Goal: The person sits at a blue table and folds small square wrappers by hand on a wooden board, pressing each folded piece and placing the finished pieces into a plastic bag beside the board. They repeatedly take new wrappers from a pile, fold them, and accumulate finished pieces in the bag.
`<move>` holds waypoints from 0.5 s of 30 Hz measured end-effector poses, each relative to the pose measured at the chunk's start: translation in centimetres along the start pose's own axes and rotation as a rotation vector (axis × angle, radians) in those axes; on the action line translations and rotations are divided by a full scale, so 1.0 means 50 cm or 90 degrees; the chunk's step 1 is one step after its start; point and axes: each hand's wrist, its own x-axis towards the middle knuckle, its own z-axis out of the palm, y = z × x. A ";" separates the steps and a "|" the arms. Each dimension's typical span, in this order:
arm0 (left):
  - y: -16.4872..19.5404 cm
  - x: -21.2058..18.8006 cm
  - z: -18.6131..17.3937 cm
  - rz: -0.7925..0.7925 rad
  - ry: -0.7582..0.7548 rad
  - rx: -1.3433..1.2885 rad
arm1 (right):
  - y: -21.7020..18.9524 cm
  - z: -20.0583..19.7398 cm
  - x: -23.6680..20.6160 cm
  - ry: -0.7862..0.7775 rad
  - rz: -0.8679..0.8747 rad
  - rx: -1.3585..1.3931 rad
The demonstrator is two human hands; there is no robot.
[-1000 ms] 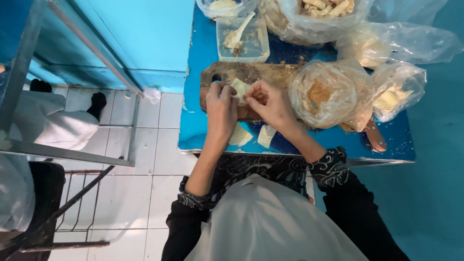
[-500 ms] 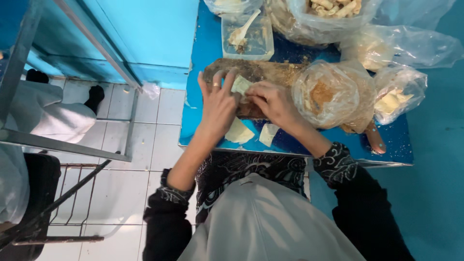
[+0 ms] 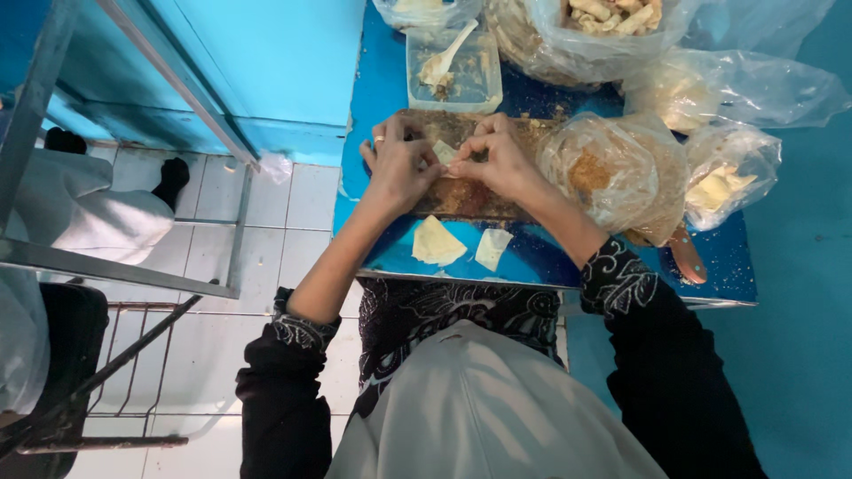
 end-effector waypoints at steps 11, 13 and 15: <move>-0.004 -0.017 -0.048 0.176 0.021 0.075 | -0.051 -0.035 -0.042 0.056 -0.198 -0.180; -0.008 -0.008 -0.038 0.178 0.026 0.098 | -0.046 -0.033 -0.041 0.076 -0.215 -0.215; -0.013 0.002 -0.028 0.124 0.000 0.048 | -0.034 -0.025 -0.032 0.083 -0.132 -0.174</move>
